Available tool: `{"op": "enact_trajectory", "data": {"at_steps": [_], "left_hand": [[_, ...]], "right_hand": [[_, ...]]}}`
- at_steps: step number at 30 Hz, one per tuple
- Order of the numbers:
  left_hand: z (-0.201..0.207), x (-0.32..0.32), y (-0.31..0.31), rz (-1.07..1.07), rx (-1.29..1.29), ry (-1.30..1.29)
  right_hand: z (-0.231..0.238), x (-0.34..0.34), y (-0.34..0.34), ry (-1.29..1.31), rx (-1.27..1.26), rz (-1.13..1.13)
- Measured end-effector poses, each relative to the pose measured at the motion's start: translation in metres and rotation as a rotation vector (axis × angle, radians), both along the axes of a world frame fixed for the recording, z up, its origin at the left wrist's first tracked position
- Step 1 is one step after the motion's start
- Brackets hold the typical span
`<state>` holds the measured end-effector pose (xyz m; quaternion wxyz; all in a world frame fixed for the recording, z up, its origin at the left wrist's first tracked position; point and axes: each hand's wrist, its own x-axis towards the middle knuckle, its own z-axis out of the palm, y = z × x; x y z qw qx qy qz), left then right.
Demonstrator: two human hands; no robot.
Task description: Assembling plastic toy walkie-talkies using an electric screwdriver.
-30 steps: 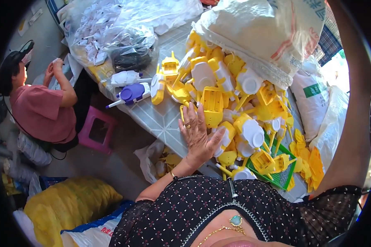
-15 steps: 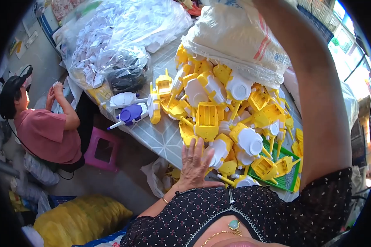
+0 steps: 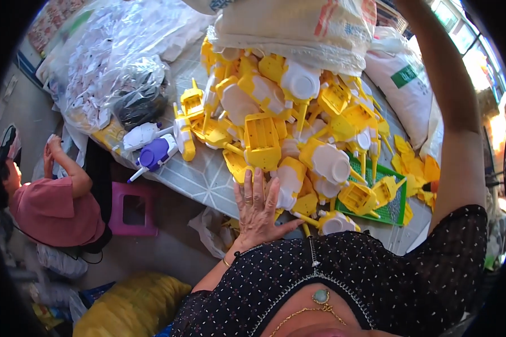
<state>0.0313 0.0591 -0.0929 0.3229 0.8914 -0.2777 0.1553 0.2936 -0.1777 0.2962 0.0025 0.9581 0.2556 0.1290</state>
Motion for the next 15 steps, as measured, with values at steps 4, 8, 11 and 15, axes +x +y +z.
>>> {"op": "enact_trajectory", "data": {"at_steps": [4, 8, 11, 15], "left_hand": [[0.004, 0.015, -0.022, -0.097, 0.042, 0.038], [0.010, 0.001, -0.005, 0.044, 0.103, 0.119], [0.011, 0.007, -0.022, 0.004, 0.098, 0.068], [0.006, 0.006, -0.018, -0.007, 0.081, 0.053]], "right_hand": [[-0.041, 0.128, -0.050, -0.134, -0.072, -0.014], [-0.083, 0.133, 0.076, -0.194, 0.189, -0.021], [-0.098, 0.193, 0.046, -0.404, -0.319, 0.148], [-0.107, 0.218, 0.037, -0.410, -0.447, 0.224]]}}
